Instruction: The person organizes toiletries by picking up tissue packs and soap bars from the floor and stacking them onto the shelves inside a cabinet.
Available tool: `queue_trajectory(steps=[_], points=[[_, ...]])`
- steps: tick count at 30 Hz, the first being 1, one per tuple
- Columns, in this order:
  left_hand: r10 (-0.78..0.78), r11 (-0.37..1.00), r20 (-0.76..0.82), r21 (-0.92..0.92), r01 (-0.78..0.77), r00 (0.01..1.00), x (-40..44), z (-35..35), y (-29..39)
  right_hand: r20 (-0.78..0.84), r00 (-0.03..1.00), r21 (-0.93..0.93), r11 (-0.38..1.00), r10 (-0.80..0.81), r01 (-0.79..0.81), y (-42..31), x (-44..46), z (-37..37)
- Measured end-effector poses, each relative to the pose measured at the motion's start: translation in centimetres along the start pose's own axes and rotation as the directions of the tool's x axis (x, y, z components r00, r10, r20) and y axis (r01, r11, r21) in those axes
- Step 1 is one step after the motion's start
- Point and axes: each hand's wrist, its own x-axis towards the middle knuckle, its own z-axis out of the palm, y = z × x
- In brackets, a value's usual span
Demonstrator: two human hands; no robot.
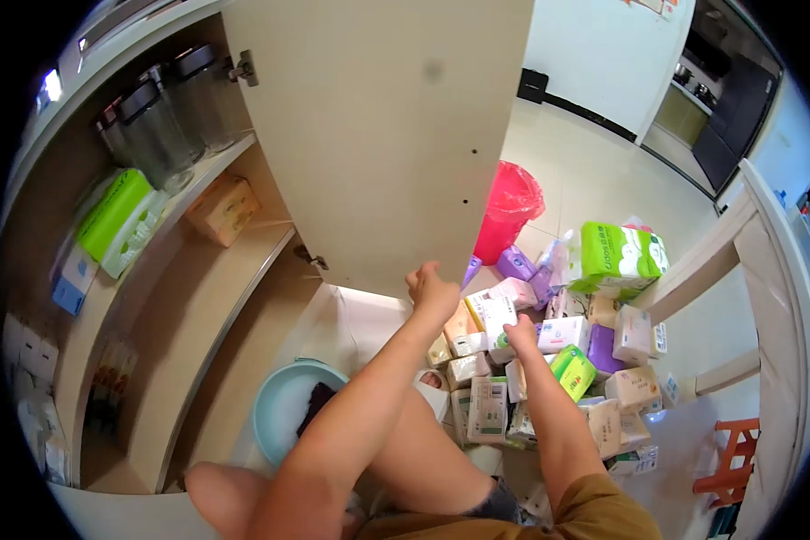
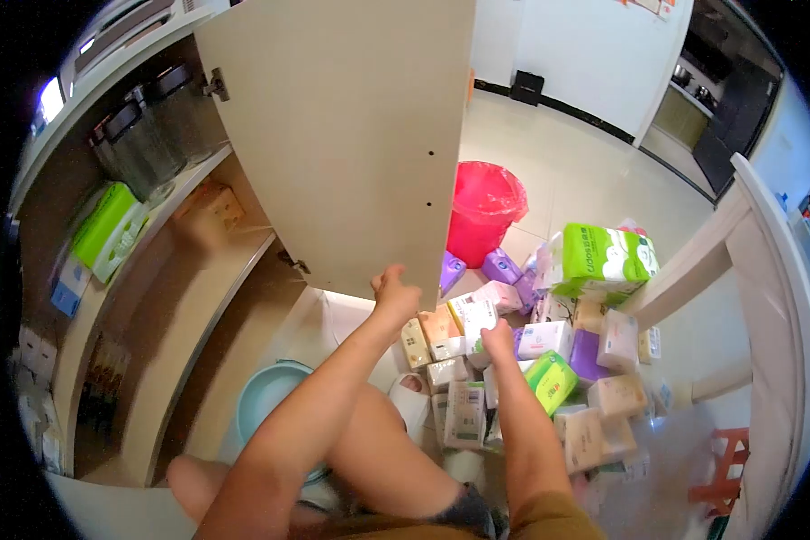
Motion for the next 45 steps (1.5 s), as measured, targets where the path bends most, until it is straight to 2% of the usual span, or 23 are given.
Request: queue_trajectory(steps=[2, 4, 8, 9, 12, 14, 16, 17, 19, 22, 26, 28, 29, 31, 32, 34, 35, 37, 38, 40, 42, 43, 45], points=[[-0.013, 1.000, -0.019, -0.017, 0.013, 1.000, 0.3, 0.0, -0.6, 0.160, 0.983, 0.058, 0.993, 0.094, -0.104, 1.8, 2.0, 1.6], [-0.019, 1.000, -0.023, -0.016, 0.019, 1.000, 0.5, -0.2, -0.9, 0.199, 0.976, 0.136, 0.984, 0.085, -0.114, 2.7, 2.8, 2.6], [-0.027, 0.999, -0.043, 0.018, 0.028, 0.999, 0.2, -0.8, -0.7, 0.328, 0.922, 0.246, 0.923, 0.208, -0.296, 2.8, 3.1, 2.5], [-0.044, 0.999, -0.028, -0.005, 0.044, 0.999, 0.1, -1.1, -0.6, 0.249, 0.915, 0.228, 0.899, 0.318, -0.375, 1.4, 2.3, 2.1], [-0.075, 0.997, -0.021, -0.001, 0.075, 0.997, 0.1, -1.6, -0.5, 0.402, 0.879, 0.257, 0.890, 0.257, -0.377, 1.0, 2.2, 2.1], [-0.078, 0.997, -0.023, 0.021, 0.079, 0.997, -0.4, -2.1, 0.0, 0.419, 0.873, 0.202, 0.912, 0.250, -0.358, 1.0, 2.2, 2.5], [-0.081, 0.996, -0.024, 0.042, 0.082, 0.996, -0.5, -2.4, 0.0, 0.492, 0.870, 0.338, 0.913, 0.036, -0.229, 3.0, 3.4, 4.7], [-0.076, 0.997, -0.032, 0.025, 0.077, 0.997, -0.4, -2.4, -0.2, 0.494, 0.869, 0.338, 0.914, 0.033, -0.226, 3.4, 3.6, 5.1], [-0.071, 0.997, -0.044, 0.009, 0.072, 0.996, -0.3, -2.5, -0.5, 0.598, 0.763, 0.276, 0.830, 0.245, -0.484, 3.0, 3.0, 5.0], [-0.071, 0.997, -0.055, -0.023, 0.070, 0.996, -0.4, -2.8, -0.5, 0.524, 0.829, 0.348, 0.840, 0.194, -0.416, 3.5, 3.2, 5.8], [-0.078, 0.997, -0.070, -0.010, 0.078, 0.994, -0.7, -3.5, -0.5, 0.557, 0.809, 0.350, 0.832, 0.186, -0.431, 2.2, 2.9, 4.6], [-0.074, 0.997, -0.090, 0.005, 0.075, 0.993, -0.6, -4.0, -0.6, 0.473, 0.880, 0.242, 0.953, 0.048, -0.182, -1.4, 0.2, 0.9], [-0.095, 0.995, -0.086, -0.004, 0.095, 0.992, -0.6, -4.2, -0.7, 0.474, 0.880, 0.242, 0.955, 0.039, -0.173, -1.6, 0.1, 0.7], [-0.114, 0.993, -0.087, -0.019, 0.113, 0.990, -0.6, -4.5, -1.1, 0.454, 0.877, 0.022, 0.986, -0.155, 0.163, -1.9, 0.0, -0.1], [-0.110, 0.994, -0.094, -0.007, 0.110, 0.989, -0.6, -4.7, -1.3, 0.451, 0.878, 0.020, 0.985, -0.160, 0.169, -2.2, -0.3, -0.3], [-0.105, 0.994, -0.101, 0.004, 0.106, 0.989, -0.2, -4.9, -1.9, 0.454, 0.837, 0.124, 0.952, -0.306, 0.281, -3.7, -2.0, -1.4], [-0.100, 0.995, -0.099, -0.010, 0.100, 0.990, 0.0, -5.2, -2.3, 0.451, 0.838, 0.123, 0.951, -0.308, 0.284, -4.7, -3.2, -2.3], [-0.092, 0.996, -0.100, -0.024, 0.090, 0.991, -0.4, -6.0, -2.4, 0.542, 0.796, 0.267, 0.953, -0.271, 0.143, -8.5, -6.2, -4.3], [-0.143, 0.988, -0.062, -0.063, 0.139, 0.988, -0.8, -6.6, -2.1, 0.538, 0.797, 0.268, 0.952, -0.275, 0.148, -9.5, -7.0, -4.2], [-0.185, 0.978, -0.025, -0.105, 0.181, 0.982, -0.9, -7.2, -2.2, 0.599, 0.730, 0.504, 0.863, -0.329, -0.024, -11.4, -8.1, -4.0], [-0.215, 0.929, 0.101, -0.286, 0.236, 0.971, -0.4, -7.7, -2.9, 0.624, 0.673, 0.573, 0.818, -0.396, -0.050, -13.8, -9.3, -3.9], [-0.154, 0.882, 0.248, -0.402, 0.246, 0.956, -1.4, -9.0, -1.7, 0.631, 0.645, 0.618, 0.782, -0.432, -0.081, -15.0, -9.7, -3.6], [-0.091, 0.898, 0.227, -0.402, 0.179, 0.970, -1.0, -10.6, -1.9, 0.636, 0.612, 0.660, 0.743, -0.471, -0.114, -17.1, -10.5, -3.0]])
